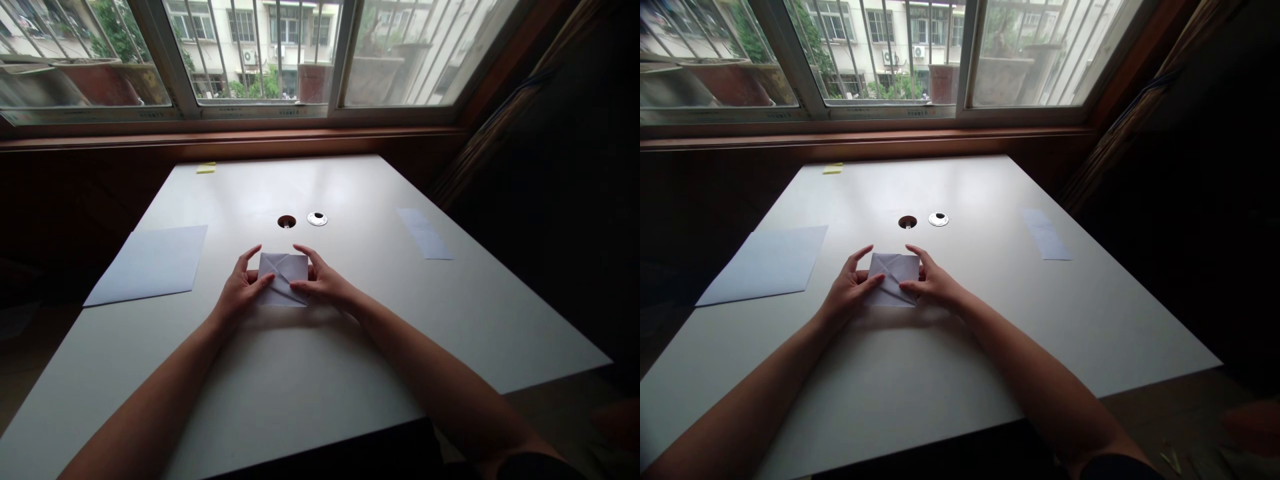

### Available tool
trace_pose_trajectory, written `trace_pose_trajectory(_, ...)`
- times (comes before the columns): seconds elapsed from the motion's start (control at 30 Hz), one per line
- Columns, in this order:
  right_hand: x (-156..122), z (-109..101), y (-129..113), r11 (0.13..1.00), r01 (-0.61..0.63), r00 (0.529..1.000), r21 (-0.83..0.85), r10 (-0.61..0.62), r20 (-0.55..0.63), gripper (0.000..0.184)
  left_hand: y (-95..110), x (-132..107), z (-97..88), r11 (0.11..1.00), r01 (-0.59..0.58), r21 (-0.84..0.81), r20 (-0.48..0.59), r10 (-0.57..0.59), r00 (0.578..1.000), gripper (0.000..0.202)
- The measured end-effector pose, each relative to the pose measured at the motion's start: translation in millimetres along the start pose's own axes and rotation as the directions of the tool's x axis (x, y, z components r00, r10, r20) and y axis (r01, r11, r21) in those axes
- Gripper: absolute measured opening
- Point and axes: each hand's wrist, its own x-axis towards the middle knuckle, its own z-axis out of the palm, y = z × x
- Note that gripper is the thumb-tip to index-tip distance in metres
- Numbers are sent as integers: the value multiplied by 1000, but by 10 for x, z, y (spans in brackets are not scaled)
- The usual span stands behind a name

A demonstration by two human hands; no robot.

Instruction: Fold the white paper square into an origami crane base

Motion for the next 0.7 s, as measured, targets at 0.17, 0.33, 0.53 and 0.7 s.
trace_pose_trajectory(0.17,-17,10,-66,997,-43,999,-66,43,-3,104,-45,-4,5,999,-25,28,-12,26,1000,87)
trace_pose_trajectory(0.33,-24,-14,-73,998,-33,999,-57,32,-25,96,-147,27,-7,933,-284,219,-123,315,941,78)
trace_pose_trajectory(0.53,8,-85,13,999,6,999,-32,-7,-41,85,-122,27,-70,556,-558,616,165,602,782,48)
trace_pose_trajectory(0.7,-16,-98,0,1000,-10,1000,-7,10,14,85,-71,16,-81,346,-611,712,267,671,692,39)
